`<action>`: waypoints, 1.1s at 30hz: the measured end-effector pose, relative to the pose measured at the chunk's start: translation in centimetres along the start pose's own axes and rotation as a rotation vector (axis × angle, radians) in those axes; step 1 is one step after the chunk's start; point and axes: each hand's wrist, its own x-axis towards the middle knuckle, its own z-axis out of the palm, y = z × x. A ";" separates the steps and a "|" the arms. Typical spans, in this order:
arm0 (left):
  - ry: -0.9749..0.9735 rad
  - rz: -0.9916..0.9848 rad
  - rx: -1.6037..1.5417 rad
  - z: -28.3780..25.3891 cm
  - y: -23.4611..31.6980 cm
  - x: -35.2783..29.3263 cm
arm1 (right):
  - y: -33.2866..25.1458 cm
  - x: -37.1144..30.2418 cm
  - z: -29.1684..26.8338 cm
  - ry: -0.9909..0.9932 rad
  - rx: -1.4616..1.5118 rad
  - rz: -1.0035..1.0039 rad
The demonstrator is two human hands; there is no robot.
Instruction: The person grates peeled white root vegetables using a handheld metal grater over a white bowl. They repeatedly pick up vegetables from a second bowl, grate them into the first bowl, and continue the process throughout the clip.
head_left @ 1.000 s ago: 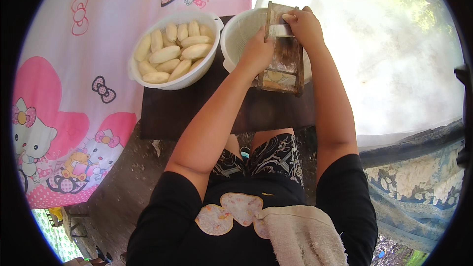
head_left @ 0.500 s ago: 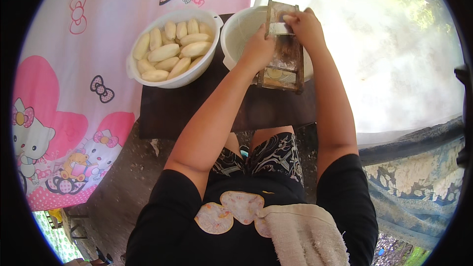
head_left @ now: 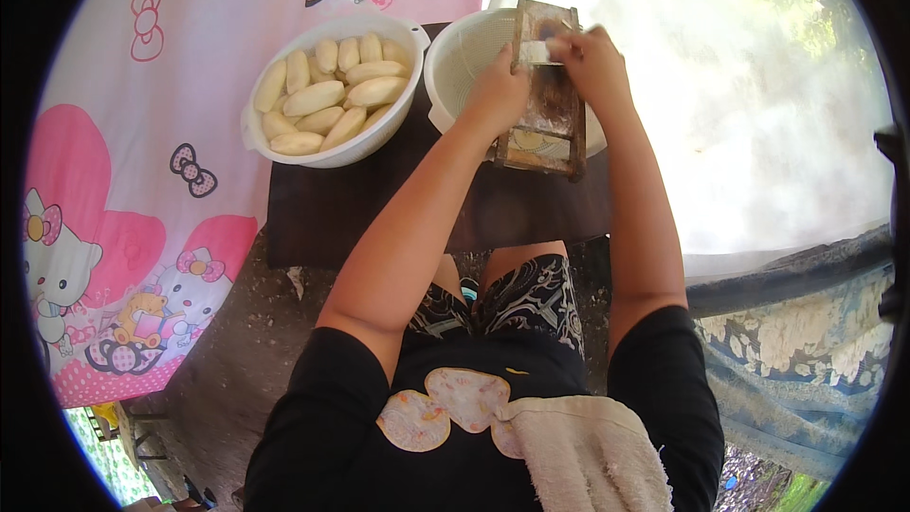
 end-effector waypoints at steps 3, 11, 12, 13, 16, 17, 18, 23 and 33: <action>0.022 0.031 0.024 0.0 0.4 -0.2 | 0.8 3.2 0.9 0.011 -0.081 0.036; 0.032 -0.022 -0.016 0.2 0.6 -0.5 | -2.8 -6.0 -2.7 -0.065 0.137 0.084; 0.030 -0.020 -0.022 0.2 0.4 -0.4 | -2.7 -5.9 -2.5 -0.102 0.112 0.117; 0.013 -0.014 -0.025 0.2 0.2 -0.3 | -2.4 -5.6 -2.1 -0.049 0.125 0.086; -0.041 -0.055 -0.062 0.0 0.0 0.2 | -1.0 -1.2 -0.1 0.023 0.074 0.056; -0.044 -0.053 -0.037 0.1 0.0 0.2 | -0.5 0.5 0.4 0.034 0.054 0.069; -0.029 -0.037 -0.016 0.1 0.1 0.1 | 0.0 1.4 0.6 0.038 0.025 0.097; 0.014 0.013 0.044 0.1 0.7 -0.2 | 2.6 3.2 -0.8 -0.215 0.200 0.042; -0.003 -0.031 -0.001 0.2 0.4 -0.1 | -0.1 -2.3 -4.0 -0.257 0.190 -0.092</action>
